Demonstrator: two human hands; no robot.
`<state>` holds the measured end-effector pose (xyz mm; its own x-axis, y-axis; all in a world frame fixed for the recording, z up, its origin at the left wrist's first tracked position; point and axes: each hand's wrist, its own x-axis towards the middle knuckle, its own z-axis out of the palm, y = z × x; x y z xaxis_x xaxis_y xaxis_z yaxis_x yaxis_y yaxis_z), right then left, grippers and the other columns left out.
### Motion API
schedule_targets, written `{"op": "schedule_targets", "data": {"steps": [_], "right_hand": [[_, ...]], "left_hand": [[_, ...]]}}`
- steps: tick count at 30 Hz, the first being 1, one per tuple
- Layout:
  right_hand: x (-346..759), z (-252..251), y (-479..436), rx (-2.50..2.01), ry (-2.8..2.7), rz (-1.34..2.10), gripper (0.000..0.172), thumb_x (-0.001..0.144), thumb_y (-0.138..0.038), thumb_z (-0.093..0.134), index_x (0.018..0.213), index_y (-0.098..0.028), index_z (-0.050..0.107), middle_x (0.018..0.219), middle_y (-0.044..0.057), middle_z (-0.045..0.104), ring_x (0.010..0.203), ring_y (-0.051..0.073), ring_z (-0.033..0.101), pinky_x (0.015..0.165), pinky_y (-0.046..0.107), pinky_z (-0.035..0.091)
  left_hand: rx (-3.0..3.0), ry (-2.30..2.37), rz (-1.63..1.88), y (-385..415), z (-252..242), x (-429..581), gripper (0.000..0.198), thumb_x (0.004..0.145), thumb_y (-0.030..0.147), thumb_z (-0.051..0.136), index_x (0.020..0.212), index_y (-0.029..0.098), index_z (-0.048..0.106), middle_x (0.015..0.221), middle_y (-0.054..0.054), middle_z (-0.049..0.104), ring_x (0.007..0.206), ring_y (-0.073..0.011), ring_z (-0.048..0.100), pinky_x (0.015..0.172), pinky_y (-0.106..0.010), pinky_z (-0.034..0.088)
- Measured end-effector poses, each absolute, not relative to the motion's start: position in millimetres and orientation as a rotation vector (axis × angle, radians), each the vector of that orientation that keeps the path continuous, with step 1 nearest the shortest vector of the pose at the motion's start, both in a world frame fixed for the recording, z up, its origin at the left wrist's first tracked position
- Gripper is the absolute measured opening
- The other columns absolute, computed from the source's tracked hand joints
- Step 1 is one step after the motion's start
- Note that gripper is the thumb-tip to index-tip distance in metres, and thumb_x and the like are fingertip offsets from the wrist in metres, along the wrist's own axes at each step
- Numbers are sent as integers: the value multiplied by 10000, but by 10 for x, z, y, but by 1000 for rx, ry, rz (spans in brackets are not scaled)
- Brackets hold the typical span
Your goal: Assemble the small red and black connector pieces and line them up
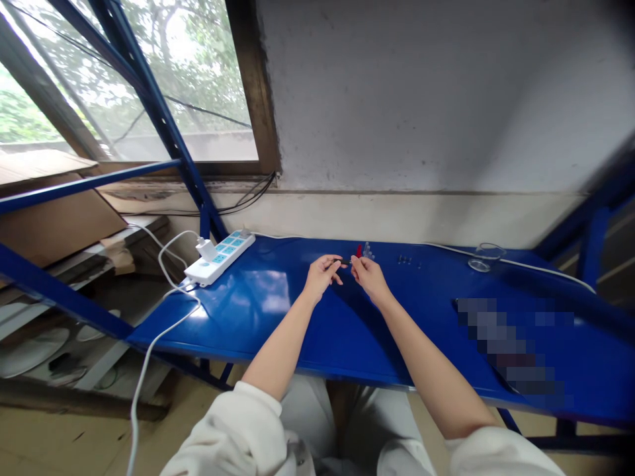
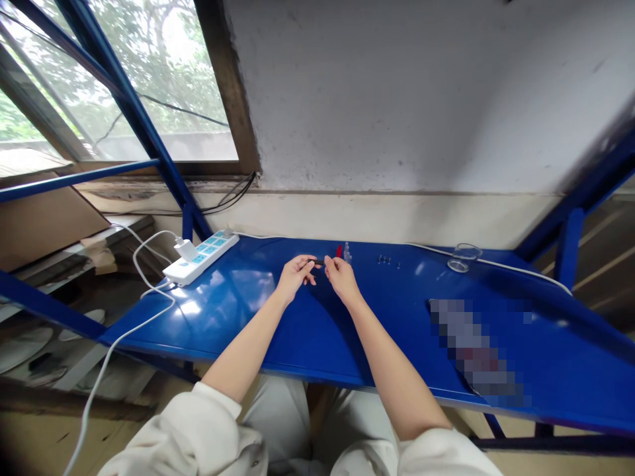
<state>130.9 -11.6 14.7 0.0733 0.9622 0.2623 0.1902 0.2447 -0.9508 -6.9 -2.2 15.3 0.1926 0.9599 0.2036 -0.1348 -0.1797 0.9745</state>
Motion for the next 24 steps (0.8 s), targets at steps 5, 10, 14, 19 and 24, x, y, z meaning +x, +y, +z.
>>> {"op": "schedule_targets", "data": {"steps": [5, 10, 14, 19, 24], "right_hand": [[1314, 177, -142, -1222, -1461, 766, 451, 766, -594, 387, 574, -189, 433, 495, -18, 446, 454, 89, 396, 436, 207, 317], [1304, 206, -176, -1254, -1497, 720, 460, 774, -596, 364, 575, -188, 434, 487, -18, 448, 454, 92, 394, 444, 213, 309], [1305, 199, -172, -1249, -1512, 720, 460, 782, -586, 362, 564, -187, 430, 474, -23, 452, 447, 91, 400, 467, 219, 313], [1296, 185, -164, -1232, -1524, 740, 446, 793, -567, 365, 566, -189, 428, 472, -29, 446, 445, 90, 401, 477, 220, 312], [1274, 223, -205, -1226, -1553, 752, 429, 801, -551, 368, 576, -189, 419, 491, -34, 451, 448, 84, 398, 485, 217, 321]], "left_hand": [[1362, 926, 1264, -35, 168, -58, 303, 761, 391, 527, 915, 131, 530, 793, -67, 650, 408, -83, 563, 369, -167, 279], [1420, 987, 1269, -23, 133, -51, 283, 787, 416, 480, 855, 141, 498, 696, -22, 618, 393, -77, 545, 379, -166, 318], [1523, 1019, 1310, -17, 104, -53, 288, 803, 446, 444, 773, 160, 464, 587, 32, 555, 362, -59, 497, 403, -174, 355], [1632, 1109, 1336, -61, 114, -52, 379, 835, 492, 346, 662, 167, 436, 541, 44, 506, 362, -47, 456, 431, -182, 362], [1625, 1153, 1375, -69, 99, -49, 468, 848, 513, 283, 570, 164, 428, 466, 43, 458, 371, -57, 440, 493, -206, 389]]}}
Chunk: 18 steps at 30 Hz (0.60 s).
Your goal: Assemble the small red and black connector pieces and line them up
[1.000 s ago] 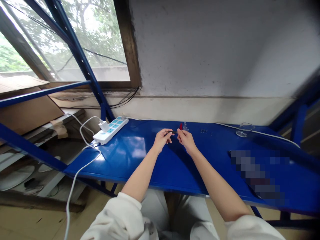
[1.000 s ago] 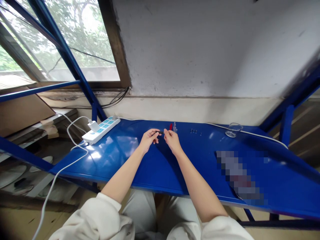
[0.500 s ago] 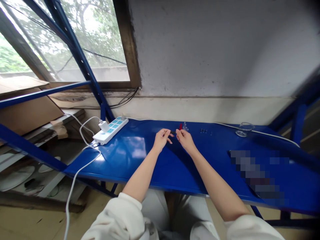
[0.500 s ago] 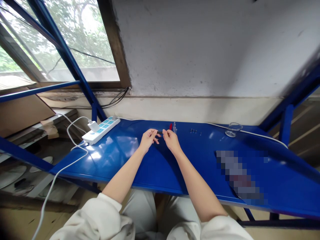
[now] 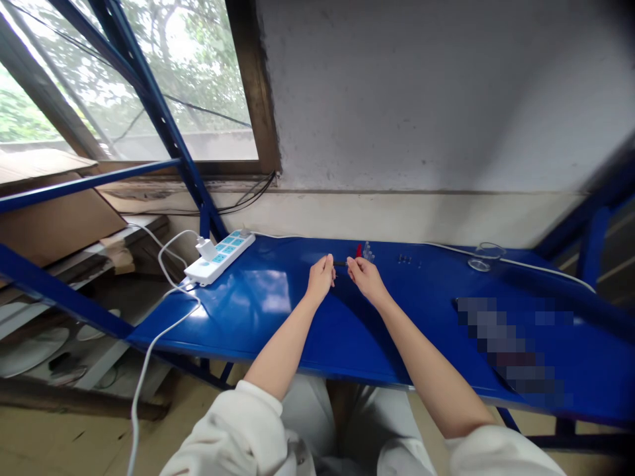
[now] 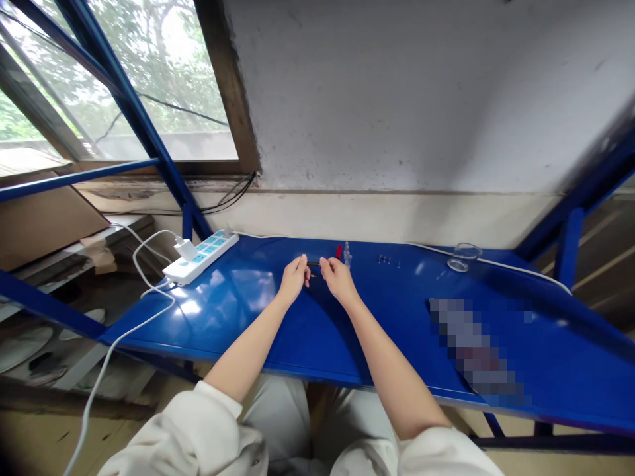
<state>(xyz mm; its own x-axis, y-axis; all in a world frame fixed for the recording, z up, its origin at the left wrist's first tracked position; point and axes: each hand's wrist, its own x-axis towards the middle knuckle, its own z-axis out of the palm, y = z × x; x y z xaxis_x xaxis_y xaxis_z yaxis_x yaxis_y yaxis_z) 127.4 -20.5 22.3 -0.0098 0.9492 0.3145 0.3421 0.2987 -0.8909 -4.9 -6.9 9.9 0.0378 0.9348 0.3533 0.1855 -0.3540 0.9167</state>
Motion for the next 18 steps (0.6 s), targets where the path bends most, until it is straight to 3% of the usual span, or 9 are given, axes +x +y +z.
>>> {"op": "schedule_targets", "data": {"steps": [6, 12, 18], "right_hand": [[1268, 253, -242, -1202, -1627, 677, 353, 814, -496, 386, 643, -190, 427, 538, -38, 454, 489, 85, 417, 503, 212, 334], [1291, 197, -190, -1123, -1643, 790, 282, 804, -447, 412, 919, -192, 449, 714, -8, 552, 458, 73, 441, 471, 215, 371], [1323, 158, -149, -1160, -1707, 725, 238, 803, -397, 429, 868, -182, 508, 674, 10, 585, 500, 97, 498, 504, 229, 402]], "left_hand": [[1441, 1137, 1382, -17, 97, -81, 511, 815, 546, 333, 486, 160, 399, 384, 38, 403, 343, -63, 408, 440, -204, 356], [1291, 1081, 1454, 4, 130, -98, 439, 760, 549, 446, 572, 153, 442, 489, 34, 475, 339, -43, 407, 372, -181, 300], [1309, 1020, 1399, -21, 159, -76, 404, 746, 540, 476, 684, 143, 516, 573, 12, 545, 357, -43, 443, 365, -173, 306]]}}
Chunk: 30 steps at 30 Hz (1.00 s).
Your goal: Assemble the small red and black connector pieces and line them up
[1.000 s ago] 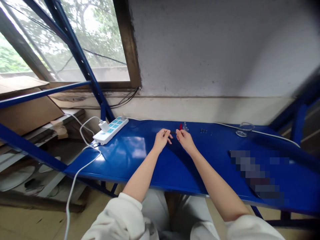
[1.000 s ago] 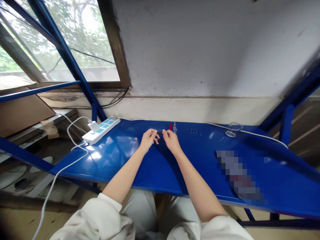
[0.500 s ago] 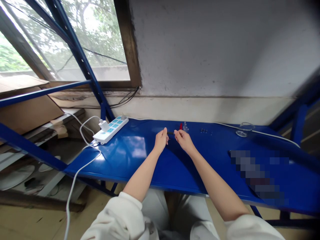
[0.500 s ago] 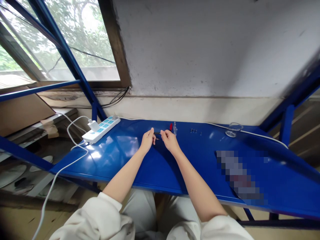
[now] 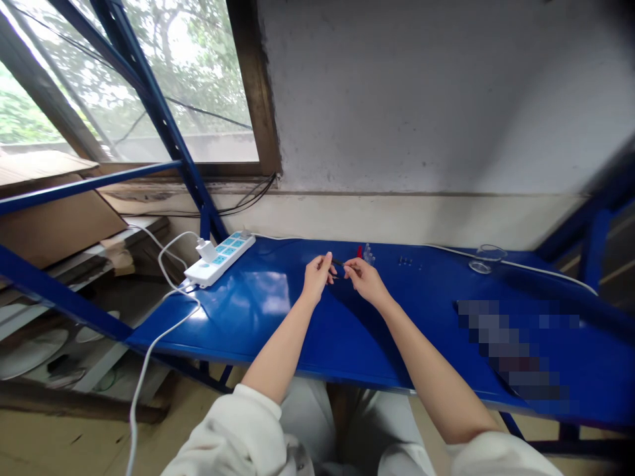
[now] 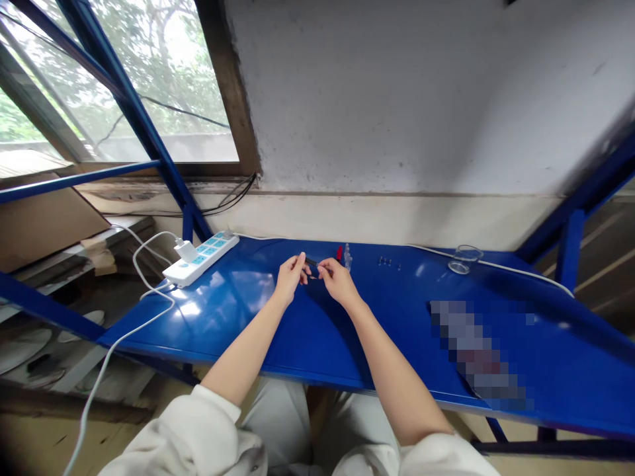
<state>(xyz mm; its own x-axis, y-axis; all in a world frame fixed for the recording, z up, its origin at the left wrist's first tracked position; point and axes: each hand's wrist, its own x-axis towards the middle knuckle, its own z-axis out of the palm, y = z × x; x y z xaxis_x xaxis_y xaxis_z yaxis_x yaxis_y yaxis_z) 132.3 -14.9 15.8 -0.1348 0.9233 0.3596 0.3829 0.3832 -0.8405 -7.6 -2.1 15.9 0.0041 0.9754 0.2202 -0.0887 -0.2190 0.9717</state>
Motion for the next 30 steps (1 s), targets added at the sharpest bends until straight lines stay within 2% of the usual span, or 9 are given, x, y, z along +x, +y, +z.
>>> {"op": "schedule_targets", "data": {"steps": [4, 8, 12, 16, 19, 30], "right_hand": [[1356, 173, -140, -1203, -1741, 687, 210, 803, -354, 436, 877, -179, 527, 696, 18, 616, 553, 109, 536, 557, 242, 421], [1455, 241, -164, -1362, -1946, 594, 137, 754, -284, 511, 788, -178, 591, 757, 35, 634, 640, 119, 557, 627, 245, 417], [1675, 321, -202, -1632, -2017, 611, 89, 694, -239, 576, 723, -175, 630, 718, 43, 637, 640, 128, 564, 601, 226, 401], [1886, 314, -192, -1870, -1832, 592, 104, 682, -223, 579, 756, -165, 624, 745, 56, 651, 680, 146, 589, 584, 219, 398], [1944, 248, -151, -2007, -1759, 509, 114, 685, -227, 572, 764, -163, 623, 753, 67, 654, 730, 172, 602, 591, 230, 396], [1830, 157, -139, -2188, -1676, 308, 235, 760, -370, 508, 887, -208, 624, 883, 88, 648, 825, 235, 609, 633, 290, 422]], "left_hand": [[1307, 909, 1310, -30, 184, -69, 373, 692, 473, 581, 871, 145, 572, 677, -7, 586, 400, -55, 486, 364, -176, 315], [1206, 976, 1454, 8, 203, -95, 320, 675, 450, 603, 759, 147, 545, 666, 5, 571, 395, -45, 463, 360, -176, 305], [1167, 1072, 1548, 35, 157, -92, 294, 682, 435, 595, 729, 154, 525, 661, 7, 565, 434, -47, 459, 377, -168, 310], [1491, 1129, 1391, 12, 0, 41, 239, 661, 369, 623, 741, 147, 583, 626, -6, 584, 530, -84, 507, 503, -202, 396], [1740, 1216, 1210, 22, -85, 175, 195, 640, 329, 634, 726, 154, 616, 637, -15, 606, 566, -106, 525, 571, -232, 412], [2047, 1521, 1116, 140, -84, 565, 86, 680, 262, 601, 638, 188, 586, 610, -23, 572, 567, -145, 512, 579, -265, 388]]}}
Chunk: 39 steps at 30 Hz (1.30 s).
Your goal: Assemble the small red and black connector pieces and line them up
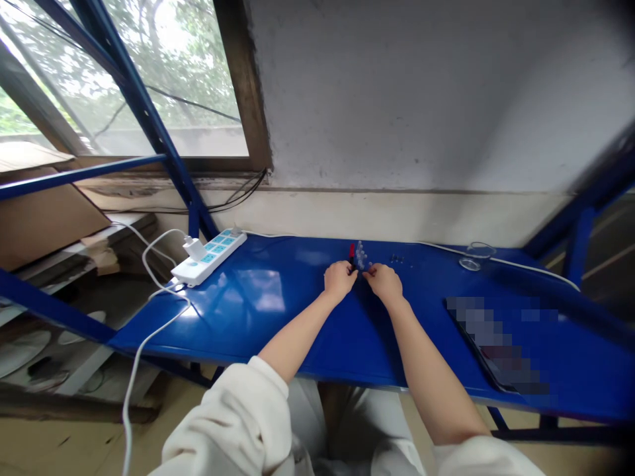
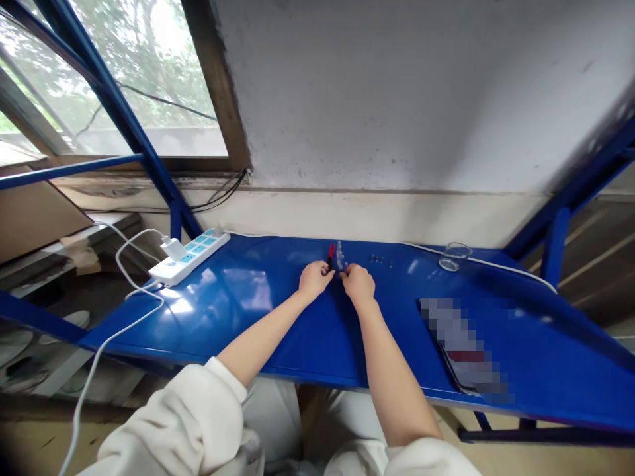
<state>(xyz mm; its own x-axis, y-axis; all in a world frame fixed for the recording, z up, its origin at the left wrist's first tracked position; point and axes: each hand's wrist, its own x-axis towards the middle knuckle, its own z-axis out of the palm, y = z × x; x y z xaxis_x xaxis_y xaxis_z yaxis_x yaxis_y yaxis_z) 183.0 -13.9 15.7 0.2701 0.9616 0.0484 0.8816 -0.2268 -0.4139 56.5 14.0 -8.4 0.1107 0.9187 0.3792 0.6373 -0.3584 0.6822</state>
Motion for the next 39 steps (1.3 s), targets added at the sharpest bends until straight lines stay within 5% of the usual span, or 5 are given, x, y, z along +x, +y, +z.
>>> {"op": "schedule_targets", "data": {"steps": [11, 21, 28, 39], "right_hand": [[1835, 149, -137, -2217, -1711, 282, 265, 742, -393, 540, 895, -203, 643, 883, 103, 647, 837, 235, 611, 647, 287, 429], [1828, 161, -144, -2213, -1737, 255, 254, 754, -384, 532, 887, -202, 649, 875, 101, 649, 831, 231, 612, 648, 281, 429], [1778, 145, -163, -2205, -1791, 209, 211, 782, -314, 499, 909, -197, 621, 901, 113, 641, 841, 247, 611, 649, 292, 422], [1599, 200, -246, -2020, -2073, 190, 242, 849, -231, 365, 1046, -190, 501, 875, 116, 643, 786, 228, 615, 593, 262, 366]], "left_hand": [[2233, 1694, 884, 89, -54, 582, 171, 703, 336, 602, 741, 170, 593, 734, -83, 592, 792, -245, 550, 741, -367, 387], [2655, 1511, 766, -232, 20, 385, 476, 830, 174, 371, 1302, 214, 326, 1055, -97, 539, 957, -216, 471, 820, -338, 345], [2599, 1584, 901, -169, 4, 420, 235, 844, 257, 411, 1009, 167, 553, 938, -108, 579, 906, -232, 491, 783, -351, 356], [1917, 1413, 1462, -70, 47, 228, 62, 774, 192, 490, 808, 177, 540, 793, -40, 587, 739, -142, 535, 717, -282, 429]]}}
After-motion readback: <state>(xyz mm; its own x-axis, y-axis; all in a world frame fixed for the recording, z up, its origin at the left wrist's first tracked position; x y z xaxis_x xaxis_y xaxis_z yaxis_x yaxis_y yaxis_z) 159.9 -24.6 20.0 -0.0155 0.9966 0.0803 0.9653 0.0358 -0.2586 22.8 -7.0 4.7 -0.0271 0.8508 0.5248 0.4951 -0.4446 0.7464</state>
